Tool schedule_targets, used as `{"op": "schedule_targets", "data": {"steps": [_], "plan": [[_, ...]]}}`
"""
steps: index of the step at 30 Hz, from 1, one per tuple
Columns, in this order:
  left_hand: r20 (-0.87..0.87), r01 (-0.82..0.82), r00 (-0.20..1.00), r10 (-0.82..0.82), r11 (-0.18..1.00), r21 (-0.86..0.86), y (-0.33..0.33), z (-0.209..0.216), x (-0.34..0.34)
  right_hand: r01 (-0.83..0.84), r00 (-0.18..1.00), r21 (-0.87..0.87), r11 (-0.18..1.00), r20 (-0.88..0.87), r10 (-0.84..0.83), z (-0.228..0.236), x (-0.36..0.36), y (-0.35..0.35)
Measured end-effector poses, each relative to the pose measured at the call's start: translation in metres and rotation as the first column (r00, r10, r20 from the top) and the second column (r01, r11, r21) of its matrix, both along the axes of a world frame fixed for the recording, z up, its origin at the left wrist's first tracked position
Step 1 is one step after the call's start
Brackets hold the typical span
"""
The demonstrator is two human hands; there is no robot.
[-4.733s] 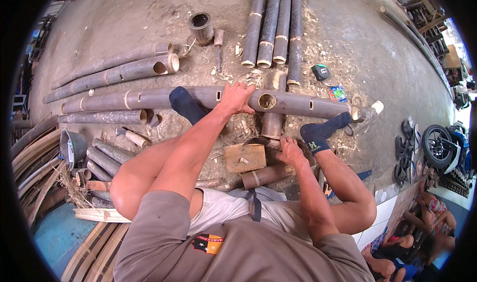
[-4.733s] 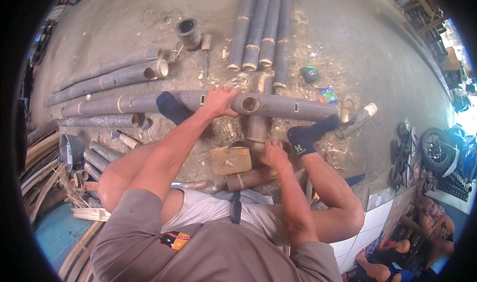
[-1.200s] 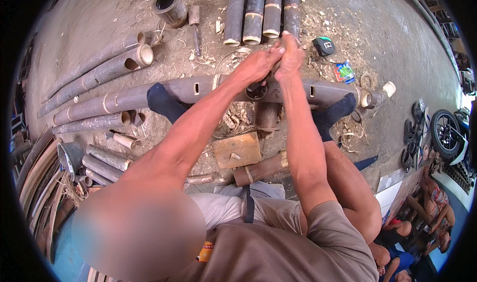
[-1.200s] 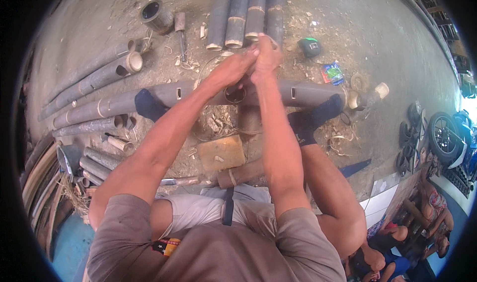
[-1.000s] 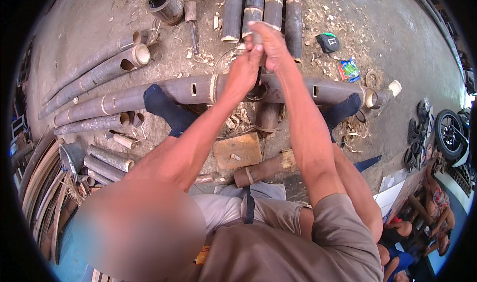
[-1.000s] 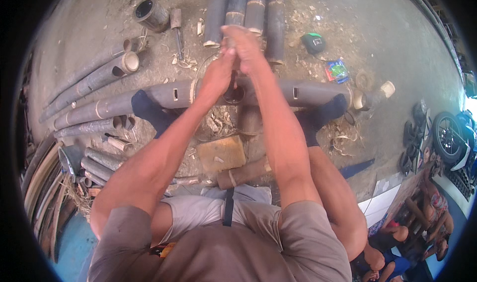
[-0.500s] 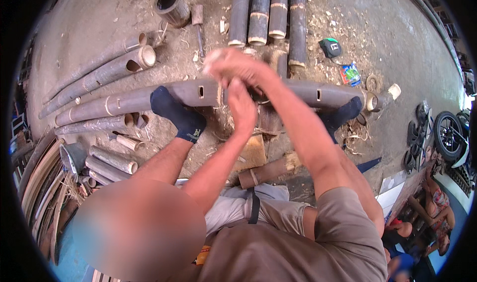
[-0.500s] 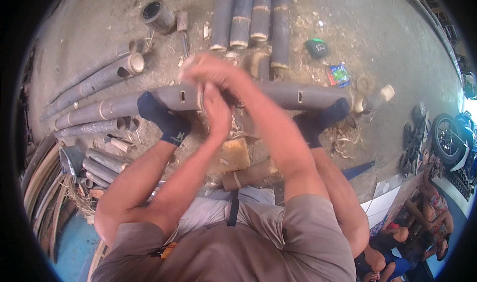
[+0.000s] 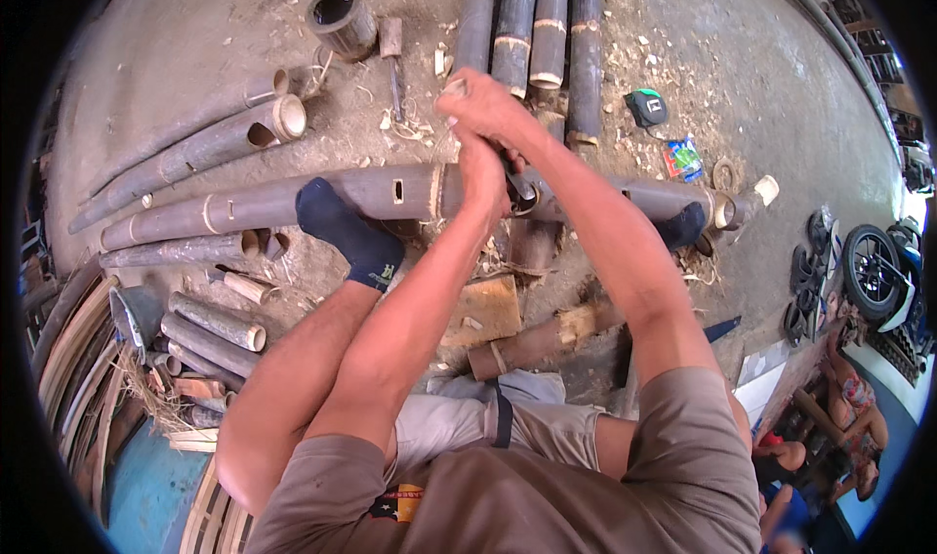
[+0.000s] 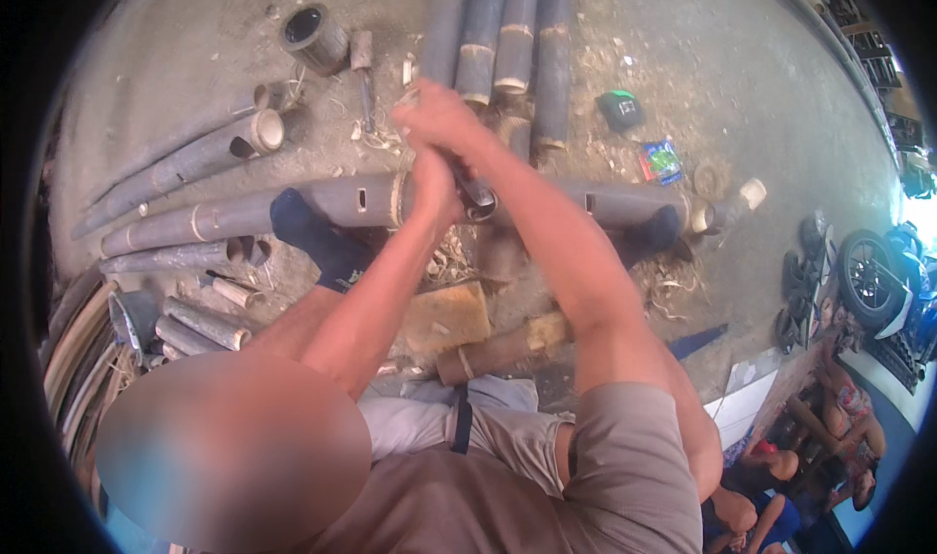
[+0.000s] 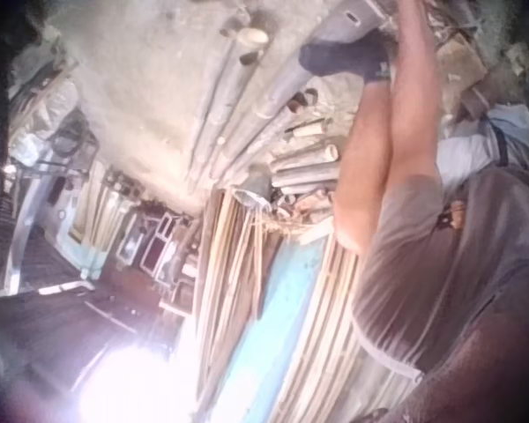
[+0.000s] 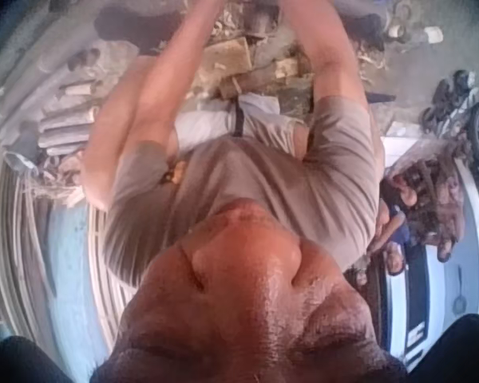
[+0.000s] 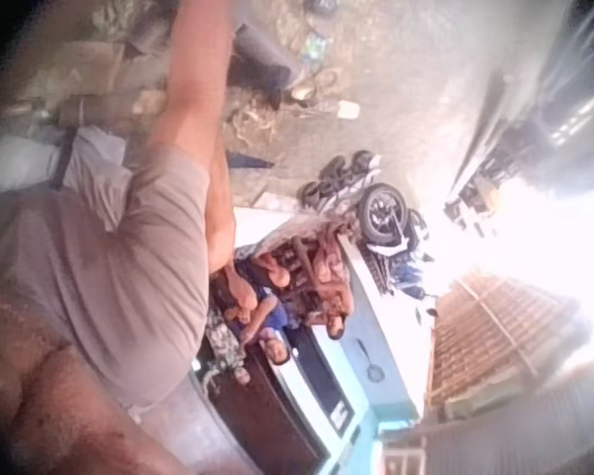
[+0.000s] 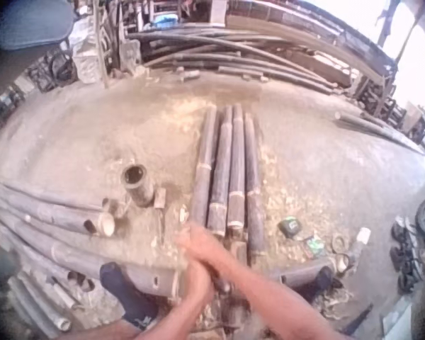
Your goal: The person sits on the floor and uses a wooden mallet to drive smaller bamboo plugs into pre-cut slots on larger bamboo poles. They repeatedly pick up plugs, align them with the slots, and hammer them in, occasionally measuring the poles with a tape measure.
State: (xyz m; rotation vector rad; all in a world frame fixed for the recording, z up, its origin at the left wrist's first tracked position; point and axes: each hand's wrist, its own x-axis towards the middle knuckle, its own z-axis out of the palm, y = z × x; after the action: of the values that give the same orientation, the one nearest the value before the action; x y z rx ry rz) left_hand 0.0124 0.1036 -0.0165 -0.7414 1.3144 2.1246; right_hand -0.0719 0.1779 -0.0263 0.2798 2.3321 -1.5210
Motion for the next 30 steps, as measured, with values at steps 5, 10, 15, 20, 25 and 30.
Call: {"op": "schedule_targets", "data": {"steps": [5,10,15,20,25,30], "plan": [[0.052,0.39,0.921,-0.386,0.909,-0.15,0.009,0.01,-0.015,0.433,0.9,-0.149,0.889,0.017,-0.435,-0.005,0.026,0.03],[-0.178,0.654,0.684,-0.707,0.703,-0.278,0.028,0.005,-0.018,0.762,0.595,-0.249,0.597,-0.095,-0.798,0.032,0.074,0.051],[-0.234,0.772,0.206,-0.95,0.304,-0.559,0.02,0.023,-0.006,0.85,0.216,-0.487,0.198,-0.02,-0.976,0.055,0.14,0.033],[-0.193,0.791,0.232,-0.953,0.301,-0.532,0.013,0.025,-0.002,0.825,0.259,-0.504,0.258,-0.069,-0.963,0.011,0.147,0.045],[-0.17,0.419,0.88,-0.444,0.893,-0.162,0.009,0.012,-0.003,0.552,0.814,0.031,0.833,-0.24,-0.53,0.049,0.06,0.039],[-0.197,0.61,0.727,-0.657,0.751,-0.253,0.023,0.002,-0.01,0.731,0.654,-0.077,0.678,-0.202,-0.729,0.027,0.075,0.049]]}}
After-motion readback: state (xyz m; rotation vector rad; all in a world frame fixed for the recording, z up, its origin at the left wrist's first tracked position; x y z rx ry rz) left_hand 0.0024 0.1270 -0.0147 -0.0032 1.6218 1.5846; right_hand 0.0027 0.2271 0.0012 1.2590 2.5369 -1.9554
